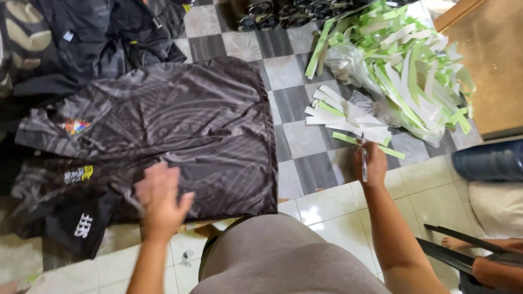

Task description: Folding a jersey, rolling it into a cylinder, and securing it with a paper label and tape.

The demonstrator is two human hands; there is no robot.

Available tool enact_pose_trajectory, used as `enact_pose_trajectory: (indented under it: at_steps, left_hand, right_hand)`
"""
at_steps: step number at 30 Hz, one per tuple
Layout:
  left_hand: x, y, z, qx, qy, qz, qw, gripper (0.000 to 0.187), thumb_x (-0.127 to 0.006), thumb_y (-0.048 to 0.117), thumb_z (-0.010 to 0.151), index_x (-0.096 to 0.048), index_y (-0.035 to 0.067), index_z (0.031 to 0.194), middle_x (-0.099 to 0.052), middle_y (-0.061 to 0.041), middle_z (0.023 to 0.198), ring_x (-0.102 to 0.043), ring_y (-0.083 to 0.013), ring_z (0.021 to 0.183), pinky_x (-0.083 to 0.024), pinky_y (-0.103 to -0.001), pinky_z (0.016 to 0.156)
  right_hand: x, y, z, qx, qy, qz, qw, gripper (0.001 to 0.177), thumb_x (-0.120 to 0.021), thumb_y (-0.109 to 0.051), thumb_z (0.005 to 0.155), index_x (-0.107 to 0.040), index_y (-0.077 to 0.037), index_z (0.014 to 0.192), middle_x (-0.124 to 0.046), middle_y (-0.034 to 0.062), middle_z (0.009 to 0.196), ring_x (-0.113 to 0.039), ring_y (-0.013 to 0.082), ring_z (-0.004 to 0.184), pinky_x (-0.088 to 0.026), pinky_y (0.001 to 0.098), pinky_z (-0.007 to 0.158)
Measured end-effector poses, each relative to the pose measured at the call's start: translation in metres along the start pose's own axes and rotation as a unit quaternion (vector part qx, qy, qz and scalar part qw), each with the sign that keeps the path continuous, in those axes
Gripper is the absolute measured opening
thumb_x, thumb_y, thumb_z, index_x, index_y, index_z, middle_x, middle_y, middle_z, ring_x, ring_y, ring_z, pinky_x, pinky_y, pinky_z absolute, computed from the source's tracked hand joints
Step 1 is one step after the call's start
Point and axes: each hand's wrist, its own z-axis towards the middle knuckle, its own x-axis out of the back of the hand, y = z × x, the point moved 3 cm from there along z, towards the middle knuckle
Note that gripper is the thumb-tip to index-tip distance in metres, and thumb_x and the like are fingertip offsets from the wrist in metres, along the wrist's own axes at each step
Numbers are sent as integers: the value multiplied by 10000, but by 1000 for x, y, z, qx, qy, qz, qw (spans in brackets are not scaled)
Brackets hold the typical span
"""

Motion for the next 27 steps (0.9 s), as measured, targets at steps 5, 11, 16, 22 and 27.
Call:
enact_pose_trajectory:
  at_steps: [5,11,16,22,27]
  left_hand:
    - [-26,79,32,-74,-94,-64,991,634,-513,444,873,-388,164,1428,-313,-91,1524,-245,-304,1423,-199,-588,1092]
    - [-93,165,35,-224,-215,-153,938,683,-557,394,867,-313,138,1450,-248,-83,1542,-189,-284,1433,-97,-583,1104]
    - [-158,174,16,-223,-10,-161,961,847,-305,774,751,-522,162,1295,-557,-37,1351,-389,-174,1356,-13,-548,1167]
    - [-138,166,9,-196,-163,31,966,809,-413,774,796,-333,293,1443,-318,113,1538,-207,-82,1452,-28,-553,1178]
    - [-136,160,9,-207,-172,21,963,791,-374,740,812,-342,256,1437,-328,68,1532,-189,-106,1447,-14,-560,1157]
  right_hand:
    - [-34,-31,-28,17,-58,11,998,202,-504,-243,923,-574,-99,1046,-622,231,877,-575,446,819,-431,504,704]
    - [-16,-142,-59,232,-127,178,948,97,-482,-86,880,-494,-70,975,-635,151,1117,-584,360,1052,-428,438,875]
    - [-36,-121,-63,141,-256,244,925,451,-600,-258,793,-619,60,1112,-605,352,961,-528,554,963,-417,594,803]
    - [-69,-31,-53,181,-47,35,982,175,-620,-237,1112,-576,-145,1253,-673,111,1076,-662,351,966,-512,425,859]
    - [-58,-45,-40,140,-71,99,983,126,-535,-252,1147,-573,-169,1234,-648,68,1088,-636,334,1020,-484,435,901]
